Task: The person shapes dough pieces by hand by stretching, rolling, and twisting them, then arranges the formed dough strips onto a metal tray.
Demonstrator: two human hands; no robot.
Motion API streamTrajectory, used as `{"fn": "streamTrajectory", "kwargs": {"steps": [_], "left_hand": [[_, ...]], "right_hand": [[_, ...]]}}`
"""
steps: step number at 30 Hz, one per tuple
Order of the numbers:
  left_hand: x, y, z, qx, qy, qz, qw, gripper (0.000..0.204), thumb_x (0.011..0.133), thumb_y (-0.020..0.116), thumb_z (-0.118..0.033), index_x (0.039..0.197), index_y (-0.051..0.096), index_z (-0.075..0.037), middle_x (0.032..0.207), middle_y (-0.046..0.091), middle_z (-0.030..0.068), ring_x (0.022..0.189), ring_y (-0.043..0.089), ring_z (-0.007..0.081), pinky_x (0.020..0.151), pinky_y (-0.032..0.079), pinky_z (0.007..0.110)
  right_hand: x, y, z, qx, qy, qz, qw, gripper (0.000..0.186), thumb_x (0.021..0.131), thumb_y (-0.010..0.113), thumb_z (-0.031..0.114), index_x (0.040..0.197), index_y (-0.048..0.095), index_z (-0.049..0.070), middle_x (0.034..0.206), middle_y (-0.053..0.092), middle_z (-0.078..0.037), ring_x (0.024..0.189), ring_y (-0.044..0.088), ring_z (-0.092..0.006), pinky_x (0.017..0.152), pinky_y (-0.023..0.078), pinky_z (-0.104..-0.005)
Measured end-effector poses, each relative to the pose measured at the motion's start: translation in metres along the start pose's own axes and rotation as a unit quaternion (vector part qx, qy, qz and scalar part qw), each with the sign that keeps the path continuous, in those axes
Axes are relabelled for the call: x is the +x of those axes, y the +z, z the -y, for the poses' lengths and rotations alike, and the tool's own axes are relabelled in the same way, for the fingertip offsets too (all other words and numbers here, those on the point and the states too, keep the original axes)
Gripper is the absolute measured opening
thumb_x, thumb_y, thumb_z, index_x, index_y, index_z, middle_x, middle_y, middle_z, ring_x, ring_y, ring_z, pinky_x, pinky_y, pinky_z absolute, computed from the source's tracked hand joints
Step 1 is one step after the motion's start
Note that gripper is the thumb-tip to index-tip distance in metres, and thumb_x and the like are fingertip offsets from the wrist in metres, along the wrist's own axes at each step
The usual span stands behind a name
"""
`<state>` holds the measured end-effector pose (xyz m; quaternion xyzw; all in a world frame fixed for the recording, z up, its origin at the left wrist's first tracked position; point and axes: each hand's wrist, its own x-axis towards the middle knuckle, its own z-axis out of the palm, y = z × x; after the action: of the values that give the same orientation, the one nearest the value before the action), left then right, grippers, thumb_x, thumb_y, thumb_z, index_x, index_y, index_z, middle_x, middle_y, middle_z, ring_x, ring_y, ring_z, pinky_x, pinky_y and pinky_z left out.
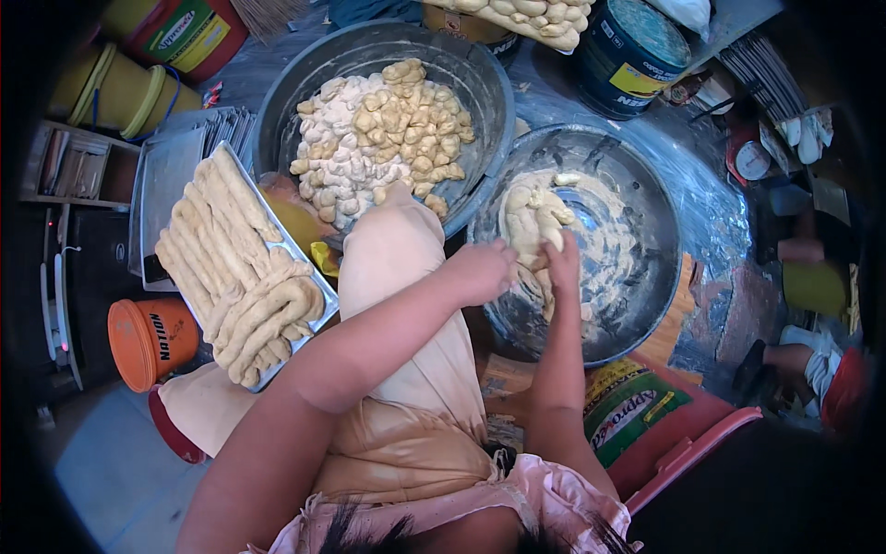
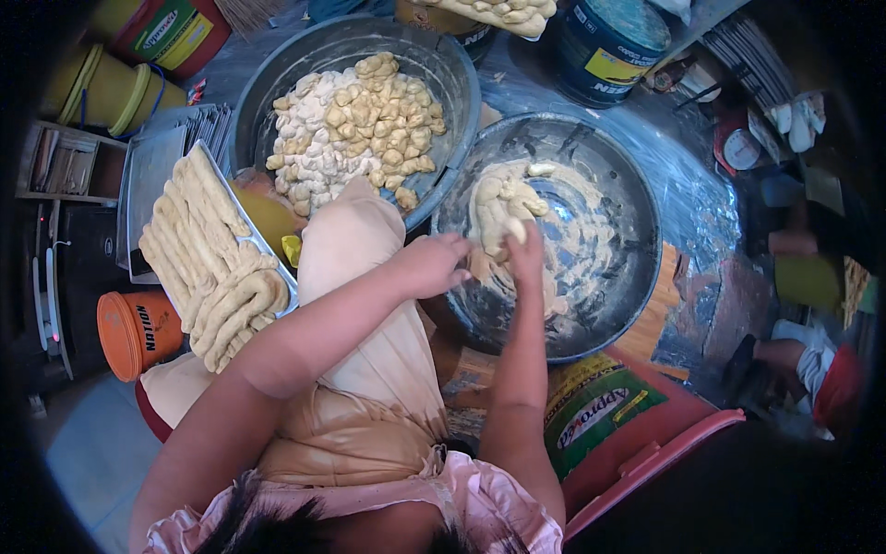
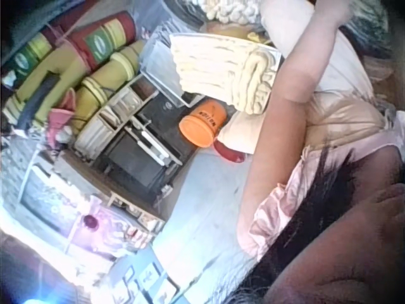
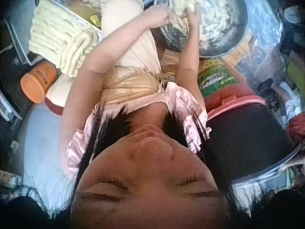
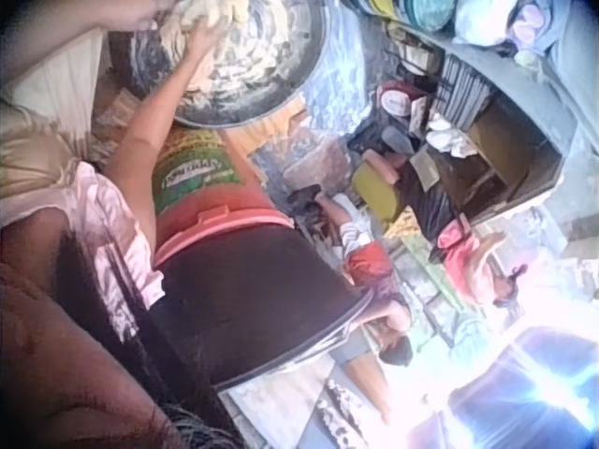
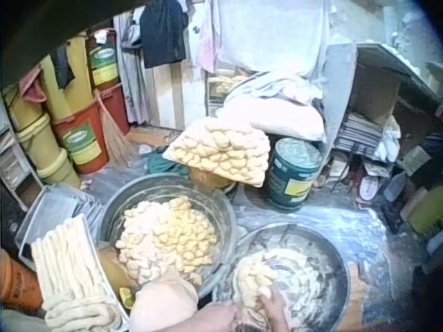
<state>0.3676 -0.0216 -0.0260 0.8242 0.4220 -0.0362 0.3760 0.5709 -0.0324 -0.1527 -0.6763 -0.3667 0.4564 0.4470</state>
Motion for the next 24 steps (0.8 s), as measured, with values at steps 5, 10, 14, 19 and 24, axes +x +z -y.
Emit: {"fn": "streamTrajectory", "kwargs": {"steps": [5, 10, 14, 19, 24], "left_hand": [[0.003, -0.009, -0.008, -0.098, 0.027, -0.163, 0.981, 0.065, 0.075, 0.062, -0.015, 0.132, 0.033, -0.004, 0.123, 0.043, 0.0205, 0.107, 0.050, 0.0362, 0.090, 0.042, 0.042], [0.006, -0.014, 0.011, -0.236, 0.093, -0.184, 0.950, 0.042, 0.070, 0.066, -0.012, 0.111, 0.054, -0.006, 0.105, 0.058, 0.0166, 0.097, 0.057, 0.0292, 0.084, 0.045, 0.036], [0.011, -0.017, 0.005, -0.334, -0.041, -0.200, 0.920, 0.024, 0.072, 0.057, 0.000, 0.096, 0.059, -0.001, 0.086, 0.064, 0.0116, 0.081, 0.062, 0.0212, 0.074, 0.048, 0.032], [0.000, -0.027, 0.006, -0.457, -0.075, -0.237, 0.854, 0.029, 0.073, 0.046, 0.006, 0.101, 0.054, 0.003, 0.091, 0.062, 0.0115, 0.079, 0.062, 0.0203, 0.063, 0.051, 0.030], [-0.012, -0.035, 0.005, -0.634, -0.033, -0.258, 0.728, 0.031, 0.075, 0.042, 0.009, 0.102, 0.053, -0.002, 0.090, 0.060, 0.0081, 0.081, 0.062, 0.0188, 0.062, 0.052, 0.028]], "right_hand": [[-0.056, 0.008, 0.108, 0.106, -0.024, 0.188, 0.976, 0.020, 0.074, 0.065, 0.011, 0.090, 0.056, 0.002, 0.081, 0.057, -0.004, 0.074, 0.053, -0.0102, 0.065, 0.045, -0.0268], [-0.081, 0.012, 0.171, -0.035, -0.176, 0.362, 0.915, 0.016, 0.075, 0.063, 0.010, 0.089, 0.056, 0.004, 0.080, 0.057, -0.003, 0.069, 0.054, -0.0106, 0.062, 0.045, -0.0261], [-0.028, -0.019, 0.099, 0.165, -0.044, 0.189, 0.967, 0.026, 0.074, 0.062, 0.007, 0.099, 0.056, 0.003, 0.087, 0.058, -0.002, 0.081, 0.055, -0.0127, 0.077, 0.044, -0.0277], [-0.039, 0.045, 0.078, 0.071, -0.184, 0.243, 0.950, 0.047, 0.072, 0.069, 0.009, 0.115, 0.051, 0.003, 0.100, 0.061, -0.003, 0.096, 0.056, -0.0156, 0.090, 0.042, -0.0308], [-0.022, 0.061, 0.006, -0.015, -0.045, 0.252, 0.967, 0.049, 0.068, 0.076, 0.017, 0.111, 0.056, 0.004, 0.101, 0.062, -0.004, 0.089, 0.059, -0.0160, 0.079, 0.047, -0.0312]]}}
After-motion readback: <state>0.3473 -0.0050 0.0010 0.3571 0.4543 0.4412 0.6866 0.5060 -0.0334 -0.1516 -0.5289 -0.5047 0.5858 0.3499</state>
